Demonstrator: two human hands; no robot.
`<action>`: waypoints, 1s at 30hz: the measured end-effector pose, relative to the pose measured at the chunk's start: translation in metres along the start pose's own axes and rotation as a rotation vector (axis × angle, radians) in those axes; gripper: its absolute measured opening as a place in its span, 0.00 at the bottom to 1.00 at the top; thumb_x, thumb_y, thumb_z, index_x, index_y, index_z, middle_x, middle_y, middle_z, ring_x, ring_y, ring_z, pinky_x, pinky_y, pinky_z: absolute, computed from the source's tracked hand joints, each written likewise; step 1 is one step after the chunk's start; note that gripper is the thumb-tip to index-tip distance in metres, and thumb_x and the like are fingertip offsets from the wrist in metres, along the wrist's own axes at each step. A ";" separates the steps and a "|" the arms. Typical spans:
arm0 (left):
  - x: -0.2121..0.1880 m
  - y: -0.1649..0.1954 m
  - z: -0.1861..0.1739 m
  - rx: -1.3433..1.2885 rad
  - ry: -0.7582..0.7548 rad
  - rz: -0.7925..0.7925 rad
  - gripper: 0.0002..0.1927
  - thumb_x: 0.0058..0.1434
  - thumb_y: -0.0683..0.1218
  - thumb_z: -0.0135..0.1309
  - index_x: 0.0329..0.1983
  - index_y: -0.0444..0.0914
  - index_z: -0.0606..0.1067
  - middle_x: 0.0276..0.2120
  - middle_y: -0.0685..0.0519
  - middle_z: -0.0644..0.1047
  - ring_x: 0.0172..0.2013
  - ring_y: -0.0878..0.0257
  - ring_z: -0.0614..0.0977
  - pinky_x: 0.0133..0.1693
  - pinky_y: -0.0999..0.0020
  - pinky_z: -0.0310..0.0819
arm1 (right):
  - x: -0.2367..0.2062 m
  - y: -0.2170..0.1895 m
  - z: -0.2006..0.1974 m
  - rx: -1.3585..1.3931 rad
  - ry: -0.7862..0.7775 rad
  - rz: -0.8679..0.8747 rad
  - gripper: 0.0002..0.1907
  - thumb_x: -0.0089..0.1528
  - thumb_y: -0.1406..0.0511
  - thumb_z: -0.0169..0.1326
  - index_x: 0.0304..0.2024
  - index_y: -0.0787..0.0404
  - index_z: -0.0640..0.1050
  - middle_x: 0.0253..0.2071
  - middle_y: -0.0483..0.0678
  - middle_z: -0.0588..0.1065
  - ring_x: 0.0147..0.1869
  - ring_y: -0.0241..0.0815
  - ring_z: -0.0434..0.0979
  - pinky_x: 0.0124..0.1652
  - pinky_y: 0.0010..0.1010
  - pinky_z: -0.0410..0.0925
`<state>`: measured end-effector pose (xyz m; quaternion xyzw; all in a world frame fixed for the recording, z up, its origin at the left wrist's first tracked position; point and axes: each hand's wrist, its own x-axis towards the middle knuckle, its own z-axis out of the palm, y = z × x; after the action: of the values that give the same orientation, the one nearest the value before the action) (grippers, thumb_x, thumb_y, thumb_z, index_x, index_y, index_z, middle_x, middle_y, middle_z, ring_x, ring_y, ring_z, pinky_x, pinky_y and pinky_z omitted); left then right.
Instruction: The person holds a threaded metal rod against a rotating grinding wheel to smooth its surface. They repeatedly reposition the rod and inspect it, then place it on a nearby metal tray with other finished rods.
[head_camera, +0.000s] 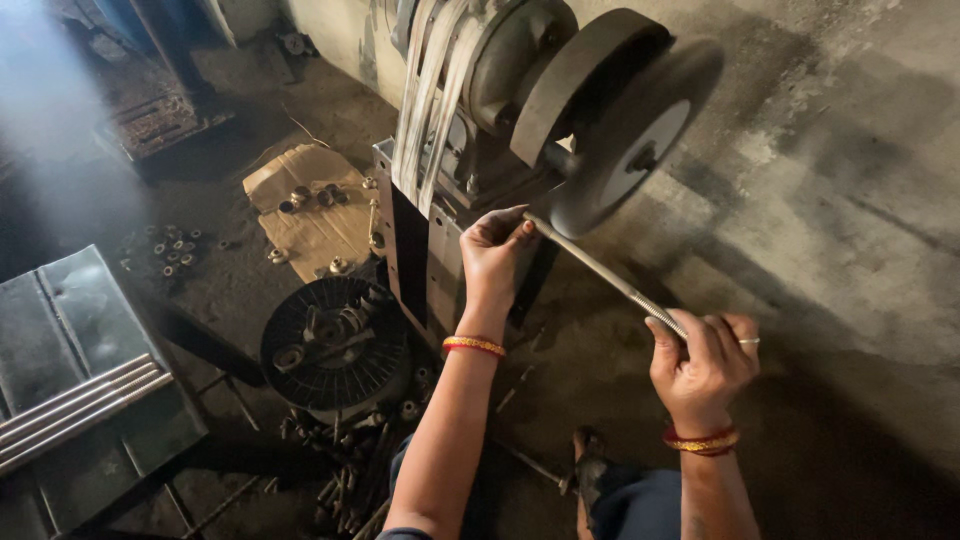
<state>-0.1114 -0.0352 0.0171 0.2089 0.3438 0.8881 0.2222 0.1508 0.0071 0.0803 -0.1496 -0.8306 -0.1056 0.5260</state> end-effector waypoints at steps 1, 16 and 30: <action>0.000 0.000 0.000 -0.001 -0.005 0.006 0.10 0.61 0.31 0.59 0.46 0.28 0.80 0.37 0.51 0.82 0.37 0.67 0.83 0.44 0.72 0.80 | -0.001 0.001 0.000 -0.008 -0.004 0.003 0.11 0.67 0.58 0.63 0.39 0.60 0.80 0.30 0.45 0.76 0.36 0.48 0.73 0.48 0.39 0.65; 0.017 -0.001 -0.019 0.065 0.057 0.111 0.10 0.62 0.31 0.58 0.47 0.28 0.80 0.35 0.52 0.82 0.35 0.69 0.81 0.41 0.74 0.77 | 0.017 -0.009 0.023 0.063 0.024 0.005 0.11 0.70 0.59 0.61 0.39 0.59 0.79 0.35 0.45 0.79 0.38 0.47 0.76 0.46 0.38 0.66; 0.038 0.003 -0.039 0.053 0.134 0.167 0.11 0.61 0.33 0.61 0.47 0.28 0.80 0.37 0.50 0.83 0.35 0.67 0.82 0.41 0.73 0.78 | 0.027 -0.018 0.051 0.058 0.012 0.022 0.13 0.68 0.58 0.61 0.36 0.60 0.79 0.29 0.45 0.75 0.34 0.50 0.73 0.44 0.40 0.65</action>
<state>-0.1633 -0.0372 0.0008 0.1829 0.3625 0.9061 0.1186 0.0908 0.0108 0.0831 -0.1429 -0.8284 -0.0768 0.5362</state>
